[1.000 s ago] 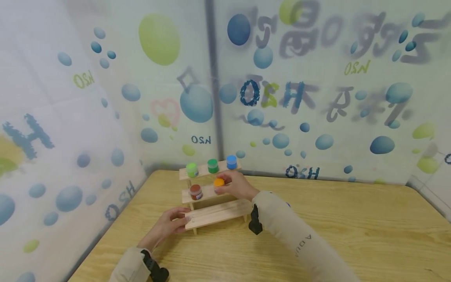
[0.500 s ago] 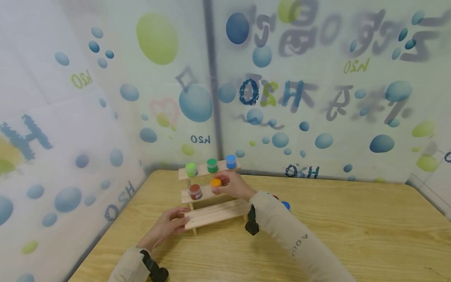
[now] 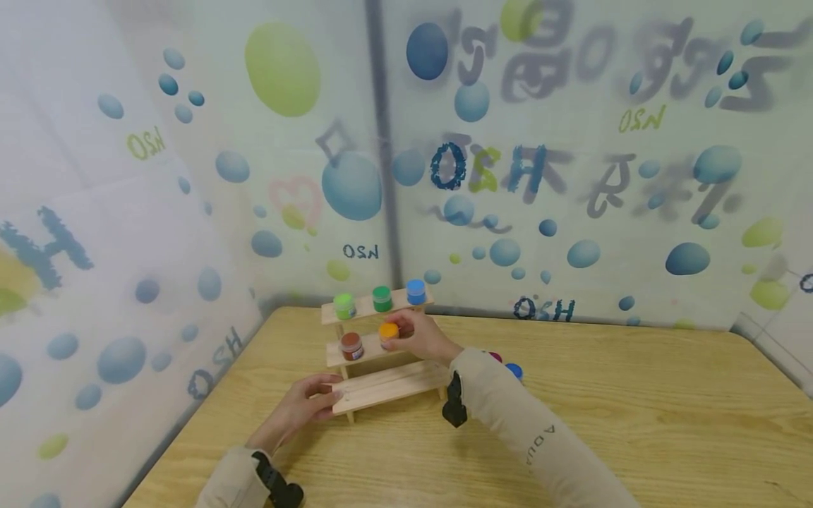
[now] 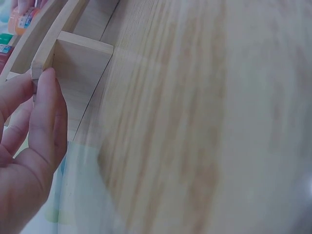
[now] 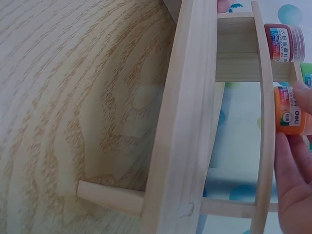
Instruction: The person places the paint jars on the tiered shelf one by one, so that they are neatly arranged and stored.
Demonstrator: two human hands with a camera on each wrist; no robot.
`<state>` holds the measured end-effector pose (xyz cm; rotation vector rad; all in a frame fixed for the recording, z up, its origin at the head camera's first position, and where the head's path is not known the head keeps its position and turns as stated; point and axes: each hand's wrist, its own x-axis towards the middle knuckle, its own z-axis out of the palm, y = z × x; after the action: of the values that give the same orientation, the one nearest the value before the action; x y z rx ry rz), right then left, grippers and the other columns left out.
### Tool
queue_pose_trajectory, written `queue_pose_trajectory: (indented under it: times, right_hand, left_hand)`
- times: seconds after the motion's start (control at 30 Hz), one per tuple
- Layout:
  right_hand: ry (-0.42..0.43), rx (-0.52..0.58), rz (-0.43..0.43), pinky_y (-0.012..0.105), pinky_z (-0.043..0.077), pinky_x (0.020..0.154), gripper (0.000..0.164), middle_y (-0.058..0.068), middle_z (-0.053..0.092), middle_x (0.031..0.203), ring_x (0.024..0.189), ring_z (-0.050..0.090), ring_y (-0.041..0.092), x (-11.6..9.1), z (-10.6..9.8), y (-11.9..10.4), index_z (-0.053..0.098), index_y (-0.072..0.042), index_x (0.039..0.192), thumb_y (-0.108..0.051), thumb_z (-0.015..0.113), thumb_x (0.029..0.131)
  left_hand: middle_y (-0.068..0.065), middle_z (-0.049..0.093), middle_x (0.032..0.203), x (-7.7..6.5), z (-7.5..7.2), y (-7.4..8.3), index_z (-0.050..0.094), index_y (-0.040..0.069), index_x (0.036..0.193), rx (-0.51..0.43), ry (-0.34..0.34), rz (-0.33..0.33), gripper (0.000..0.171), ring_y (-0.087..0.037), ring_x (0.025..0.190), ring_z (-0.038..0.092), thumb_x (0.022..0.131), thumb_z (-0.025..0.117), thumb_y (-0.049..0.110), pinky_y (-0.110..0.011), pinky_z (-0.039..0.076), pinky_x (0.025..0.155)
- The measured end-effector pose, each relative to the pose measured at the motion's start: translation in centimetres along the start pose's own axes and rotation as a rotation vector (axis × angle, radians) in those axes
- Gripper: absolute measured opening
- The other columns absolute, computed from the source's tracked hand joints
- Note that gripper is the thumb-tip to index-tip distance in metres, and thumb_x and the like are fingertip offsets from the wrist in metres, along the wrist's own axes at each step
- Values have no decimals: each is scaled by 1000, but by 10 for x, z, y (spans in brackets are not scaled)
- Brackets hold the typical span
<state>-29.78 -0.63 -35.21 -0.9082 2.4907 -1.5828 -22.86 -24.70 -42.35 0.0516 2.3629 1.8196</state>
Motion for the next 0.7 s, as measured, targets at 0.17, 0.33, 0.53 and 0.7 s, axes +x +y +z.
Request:
queue_pose_trajectory:
  times: [0.17, 0.33, 0.53, 0.7]
  right_hand:
    - [5, 19, 17, 34, 47, 79, 41, 17, 56, 104, 92, 55, 31, -1, 0, 0, 53, 4, 112, -5, 69, 76]
    - [21, -10, 34, 26, 48, 75, 44, 9, 57, 103, 88, 56, 21, 7, 4, 18, 54, -1, 113, -13, 72, 74]
    - [25, 0, 33, 28, 48, 76, 46, 10, 57, 103, 89, 56, 22, 7, 6, 20, 53, 0, 114, -14, 72, 74]
    - [29, -2, 28, 26, 48, 77, 46, 9, 58, 104, 90, 56, 21, 5, 5, 18, 53, -2, 115, -12, 72, 74]
  left_hand:
    - [-14, 49, 98, 0, 0, 1, 48, -6, 118, 13, 3, -1, 43, -15, 79, 55, 84, 62, 16, -28, 51, 67]
    - [-14, 50, 98, 0, 0, 1, 49, -6, 118, 19, 3, 2, 44, -16, 79, 55, 83, 63, 16, -29, 51, 68]
    - [-13, 50, 97, 0, -1, 0, 48, -7, 118, 18, -10, 19, 45, -15, 78, 55, 83, 63, 16, -28, 51, 66]
    - [-14, 49, 99, -1, -1, 0, 48, -7, 118, 14, -8, 14, 44, -16, 79, 55, 84, 62, 16, -28, 51, 67]
